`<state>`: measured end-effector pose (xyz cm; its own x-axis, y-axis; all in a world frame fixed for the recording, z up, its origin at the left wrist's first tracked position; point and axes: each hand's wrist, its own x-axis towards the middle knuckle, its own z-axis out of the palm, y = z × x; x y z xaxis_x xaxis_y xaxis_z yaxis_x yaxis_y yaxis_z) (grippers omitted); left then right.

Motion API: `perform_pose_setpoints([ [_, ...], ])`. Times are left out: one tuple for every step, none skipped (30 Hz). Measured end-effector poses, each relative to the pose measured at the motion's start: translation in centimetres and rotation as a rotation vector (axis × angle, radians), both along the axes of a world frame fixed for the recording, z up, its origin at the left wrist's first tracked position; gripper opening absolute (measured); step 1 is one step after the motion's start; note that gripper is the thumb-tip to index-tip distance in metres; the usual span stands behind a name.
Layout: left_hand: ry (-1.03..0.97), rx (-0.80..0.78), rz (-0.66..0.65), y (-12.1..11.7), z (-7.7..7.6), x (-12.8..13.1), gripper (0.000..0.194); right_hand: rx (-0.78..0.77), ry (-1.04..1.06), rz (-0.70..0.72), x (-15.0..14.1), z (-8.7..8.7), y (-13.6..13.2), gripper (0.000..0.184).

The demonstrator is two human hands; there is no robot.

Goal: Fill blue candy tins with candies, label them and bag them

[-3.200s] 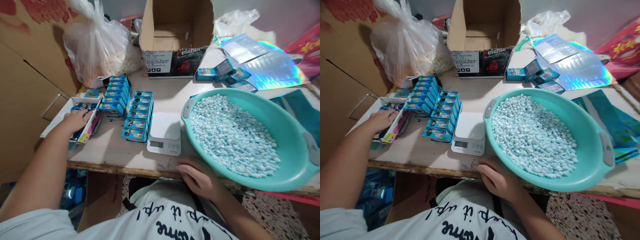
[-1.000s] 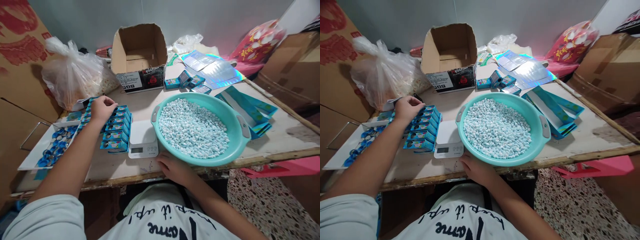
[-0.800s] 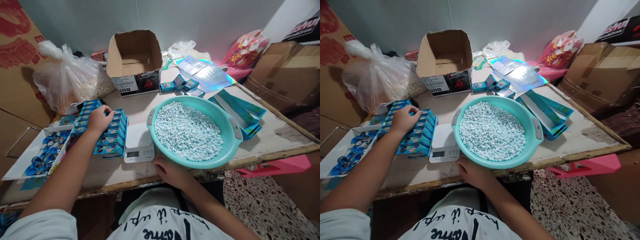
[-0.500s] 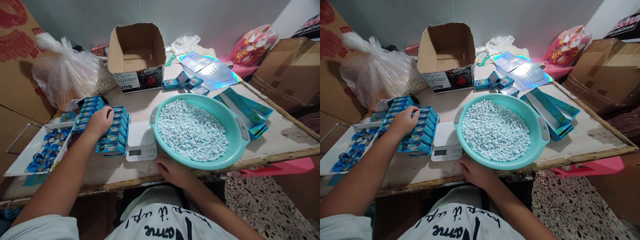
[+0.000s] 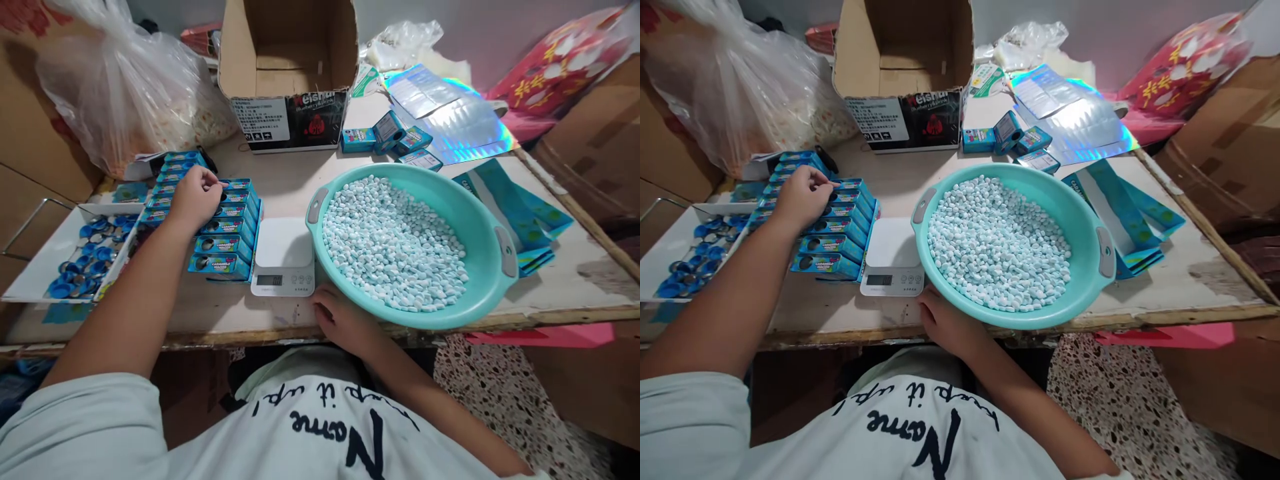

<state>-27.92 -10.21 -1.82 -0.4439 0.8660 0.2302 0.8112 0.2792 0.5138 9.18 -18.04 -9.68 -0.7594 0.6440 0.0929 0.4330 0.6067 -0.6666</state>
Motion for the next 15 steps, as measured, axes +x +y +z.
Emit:
perform_pose_setpoints([
  [-0.07, -0.005, 0.027, 0.5, 0.0, -0.1, 0.029, 0.003, -0.002, -0.011, -0.1, 0.0, 0.0, 0.014],
  [-0.123, -0.023, 0.057, 1.0, 0.0, -0.2, 0.036, 0.008, -0.006, -0.019, -0.1, -0.1, 0.1, 0.013],
  [-0.163, -0.048, 0.087, 1.5, 0.1, -0.2, 0.042, 0.014, -0.01, -0.024, -0.1, -0.1, 0.1, 0.013],
  [-0.197, -0.068, 0.112, 2.0, 0.4, -0.3, 0.048, 0.02, -0.013, -0.026, -0.1, -0.2, 0.1, 0.014],
  [-0.235, -0.067, 0.125, 2.4, 0.7, -0.3, 0.053, 0.023, -0.012, -0.026, -0.1, -0.3, 0.1, 0.014],
  [-0.271, -0.04, 0.123, 2.5, 1.1, -0.4, 0.056, 0.022, -0.01, -0.023, -0.1, -0.3, 0.1, 0.014],
  [-0.291, 0.019, 0.111, 2.3, 1.6, -0.6, 0.057, 0.018, -0.006, -0.018, 0.0, -0.4, 0.1, 0.015],
  [-0.284, 0.099, 0.097, 1.8, 2.1, -1.1, 0.056, 0.013, 0.0, -0.015, 0.1, -0.4, 0.1, 0.016],
  [-0.235, 0.182, 0.089, 0.8, 2.6, -1.8, 0.052, 0.006, 0.004, -0.013, 0.3, -0.5, 0.1, 0.017],
  [-0.136, 0.244, 0.107, -0.7, 3.0, -2.8, 0.046, 0.003, 0.008, -0.011, 0.4, -0.5, 0.1, 0.017],
  [-0.009, 0.269, 0.156, -2.6, 3.3, -4.1, 0.041, 0.003, 0.012, -0.01, 0.5, -0.6, 0.1, 0.017],
  [0.139, 0.226, 0.221, -4.7, 3.5, -5.6, 0.034, 0.005, 0.017, -0.009, 0.5, -0.6, 0.1, 0.017],
  [0.278, 0.134, 0.348, -7.1, 3.4, -7.2, 0.029, 0.009, 0.023, -0.008, 0.6, -0.6, 0.1, 0.017],
  [0.338, -0.009, 0.478, -9.5, 3.2, -8.9, 0.032, 0.012, 0.029, -0.003, 0.6, -0.6, 0.1, 0.017],
  [0.329, -0.188, 0.551, -11.7, 2.8, -10.5, 0.039, 0.015, 0.034, 0.005, 0.6, -0.6, 0.2, 0.017],
])
